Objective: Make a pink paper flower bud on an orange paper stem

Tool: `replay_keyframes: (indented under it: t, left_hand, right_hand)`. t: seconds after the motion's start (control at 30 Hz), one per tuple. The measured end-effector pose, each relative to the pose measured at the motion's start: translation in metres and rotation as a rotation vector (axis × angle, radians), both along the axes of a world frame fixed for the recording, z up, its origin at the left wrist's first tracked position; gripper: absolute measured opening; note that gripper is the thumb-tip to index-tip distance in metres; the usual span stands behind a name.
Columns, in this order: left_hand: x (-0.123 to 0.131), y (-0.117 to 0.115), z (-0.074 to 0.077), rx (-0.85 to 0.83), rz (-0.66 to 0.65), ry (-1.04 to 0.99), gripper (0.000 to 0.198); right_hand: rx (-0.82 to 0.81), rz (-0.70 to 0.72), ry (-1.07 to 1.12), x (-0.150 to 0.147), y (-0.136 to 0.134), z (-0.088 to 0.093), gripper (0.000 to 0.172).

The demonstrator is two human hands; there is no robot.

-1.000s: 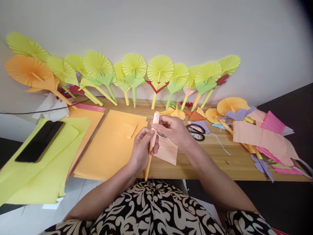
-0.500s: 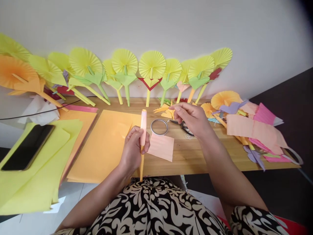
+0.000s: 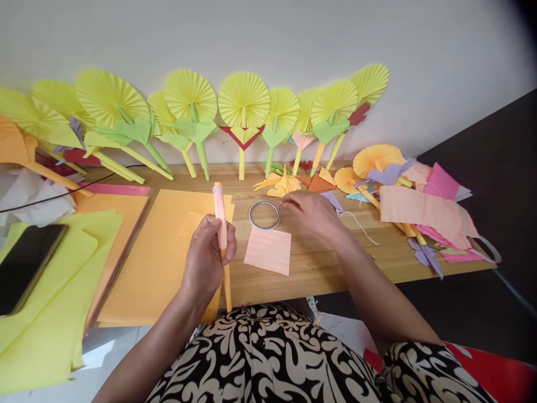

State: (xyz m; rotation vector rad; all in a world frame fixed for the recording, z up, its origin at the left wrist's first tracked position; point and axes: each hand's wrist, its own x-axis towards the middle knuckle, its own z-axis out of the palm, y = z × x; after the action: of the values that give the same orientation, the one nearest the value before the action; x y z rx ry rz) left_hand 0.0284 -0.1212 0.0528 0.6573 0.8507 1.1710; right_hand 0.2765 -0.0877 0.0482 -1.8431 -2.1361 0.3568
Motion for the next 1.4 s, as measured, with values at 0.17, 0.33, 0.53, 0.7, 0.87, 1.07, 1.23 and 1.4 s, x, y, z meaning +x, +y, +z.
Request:
replay_keyframes:
  t: [0.17, 0.33, 0.53, 0.7, 0.87, 1.07, 1.23, 1.4]
  left_hand:
    - [0.002, 0.003, -0.003, -0.031, -0.027, -0.003, 0.025]
    - [0.007, 0.005, -0.003, -0.046, -0.054, -0.001, 0.025]
    - [0.002, 0.004, -0.001, -0.064, -0.056, 0.023, 0.021]
    - [-0.001, 0.002, 0.002, -0.058, -0.065, 0.013, 0.021]
    - [-0.002, 0.001, 0.004, -0.082, -0.098, 0.003, 0.021]
    - [0.006, 0.001, 0.006, -0.109, -0.126, -0.001, 0.023]
    - [0.014, 0.000, 0.000, -0.090, -0.107, -0.007, 0.027]
    - [0.020, -0.003, 0.001, -0.024, -0.108, 0.081, 0.031]
  right_hand:
    - [-0.129, -0.120, -0.162, -0.005, -0.001, -0.005, 0.032]
    - [-0.184, -0.236, -0.118, -0.028, 0.005, -0.029, 0.029]
    - [-0.180, -0.274, 0.135, -0.015, 0.015, -0.030, 0.009]
    - [-0.280, -0.245, 0.955, 0.008, 0.021, -0.026, 0.016]
    - [-0.364, -0.224, 1.516, 0.019, 0.026, -0.017, 0.038]
    - [-0.398, -0.176, 1.668, 0.004, 0.024, -0.021, 0.041]
    - [-0.408, -0.288, 1.862, -0.020, 0.018, -0.038, 0.029]
    - [-0.439, -0.390, 1.928, -0.037, 0.017, -0.046, 0.018]
